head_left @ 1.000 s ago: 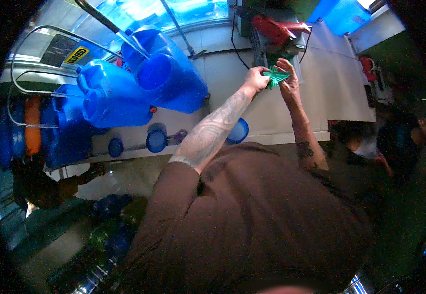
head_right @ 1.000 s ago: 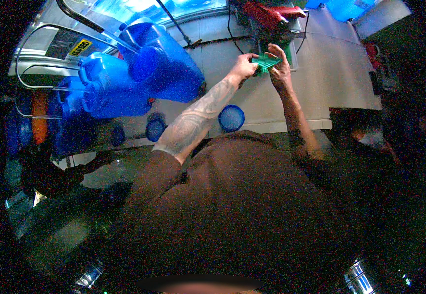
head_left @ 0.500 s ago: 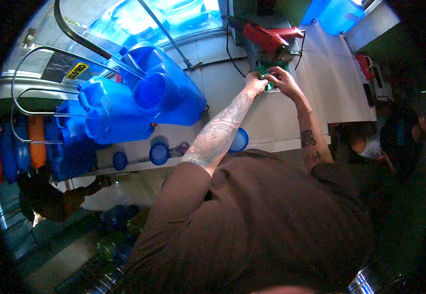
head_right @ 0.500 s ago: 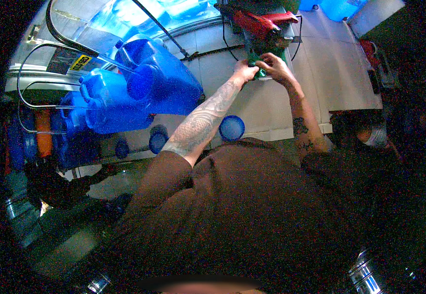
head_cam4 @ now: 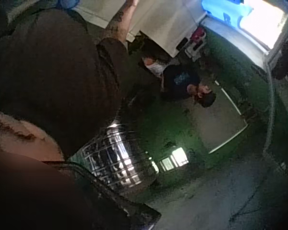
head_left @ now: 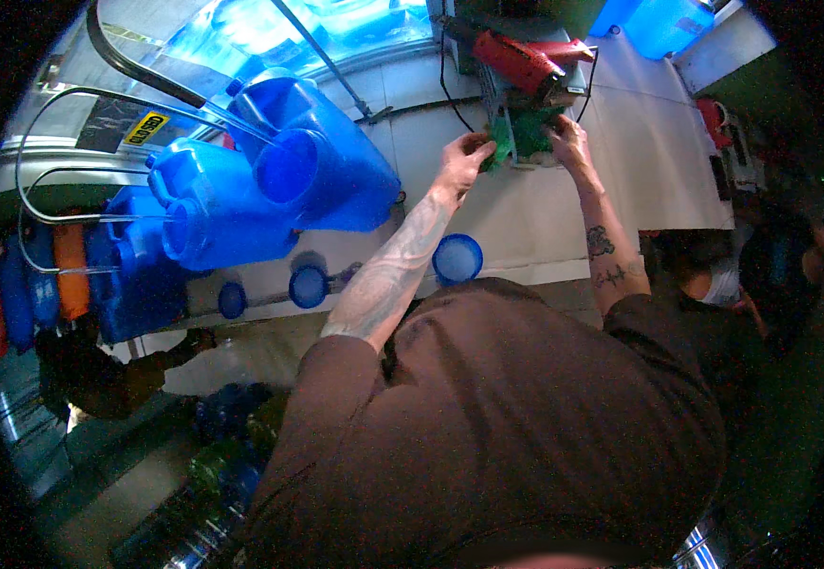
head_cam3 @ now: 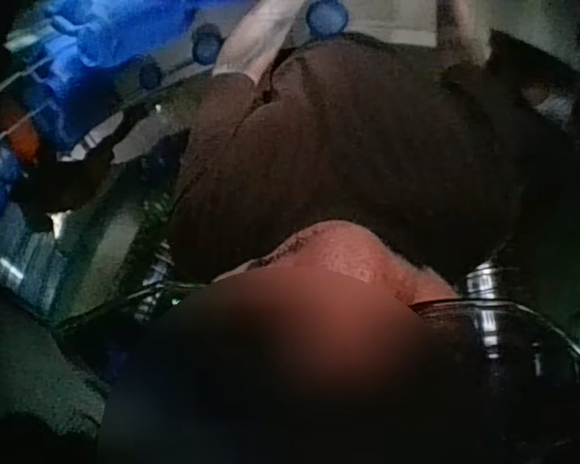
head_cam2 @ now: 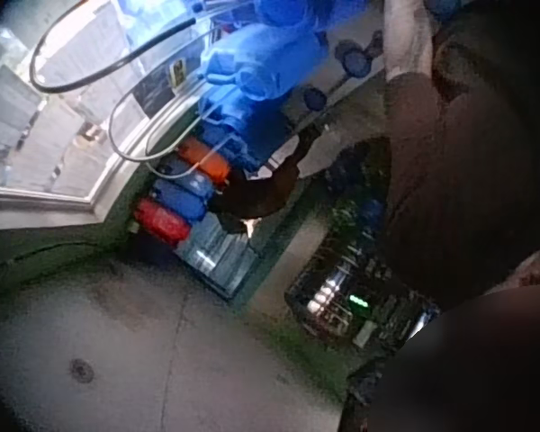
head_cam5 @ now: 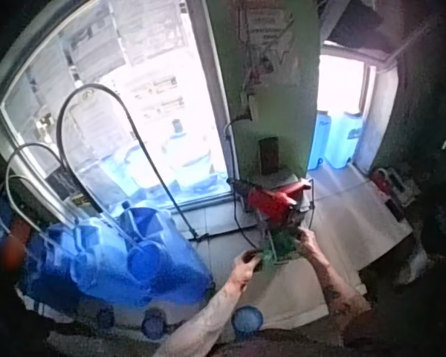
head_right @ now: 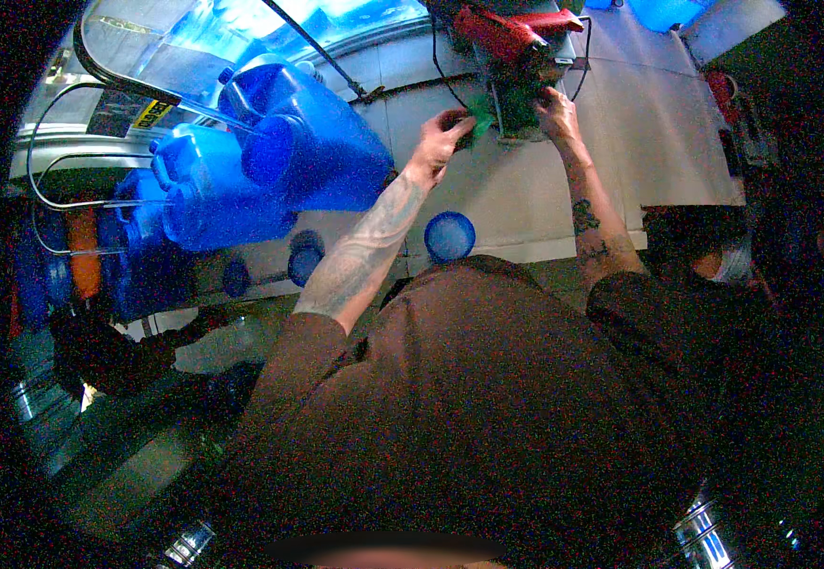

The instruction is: The person assembles blue plastic water containers by inserting green plastic pieces into the container openings and using a red heat gun to soften and secure the connections. The person handles multiple containers and green pieces, repeatedly applying heat to different joints.

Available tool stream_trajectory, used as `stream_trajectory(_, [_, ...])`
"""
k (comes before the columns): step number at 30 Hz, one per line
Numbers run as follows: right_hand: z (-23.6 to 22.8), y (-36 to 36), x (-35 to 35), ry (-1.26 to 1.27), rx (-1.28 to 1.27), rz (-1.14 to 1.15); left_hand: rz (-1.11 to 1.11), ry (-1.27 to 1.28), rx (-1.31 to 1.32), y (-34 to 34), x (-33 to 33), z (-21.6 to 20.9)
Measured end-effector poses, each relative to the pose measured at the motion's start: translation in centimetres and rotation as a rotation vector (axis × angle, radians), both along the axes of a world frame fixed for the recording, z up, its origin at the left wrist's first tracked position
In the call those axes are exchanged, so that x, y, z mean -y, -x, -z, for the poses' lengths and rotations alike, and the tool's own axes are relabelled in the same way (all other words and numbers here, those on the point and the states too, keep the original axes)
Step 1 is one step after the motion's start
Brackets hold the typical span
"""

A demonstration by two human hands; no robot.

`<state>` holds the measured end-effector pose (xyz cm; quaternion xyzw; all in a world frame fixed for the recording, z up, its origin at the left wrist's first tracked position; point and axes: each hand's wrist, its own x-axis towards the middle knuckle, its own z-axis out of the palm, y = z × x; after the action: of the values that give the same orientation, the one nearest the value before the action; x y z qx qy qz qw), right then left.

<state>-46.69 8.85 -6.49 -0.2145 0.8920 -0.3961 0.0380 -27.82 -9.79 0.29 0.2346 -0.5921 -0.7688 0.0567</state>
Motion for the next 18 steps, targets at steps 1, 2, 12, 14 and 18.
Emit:
stream_trajectory(1, [0.5, 0.1, -0.2, 0.089, 0.013, 0.012, -0.022, -0.077, -0.021, -1.1, 0.3, -0.3])
stream_trajectory(2, [0.7, 0.3, -0.2, 0.348, 0.145, -0.044, -0.049, -0.153, -0.034, -2.3, 0.5, -0.3])
stream_trajectory(12, [-5.0, -4.8, -6.1, 0.081, 0.498, -0.477, -0.158, -0.331, -0.006, -12.2, 1.5, -2.3])
stream_trajectory(14, [-5.3, -5.9, -5.7, -0.130, 0.331, -0.537, -0.157, -0.368, -0.038, -14.4, 1.2, -3.4])
stream_trajectory(18, [-6.5, -5.4, 1.1, 0.007, -0.189, -0.156, -0.190, -0.334, -0.090, -15.5, 0.6, -6.8])
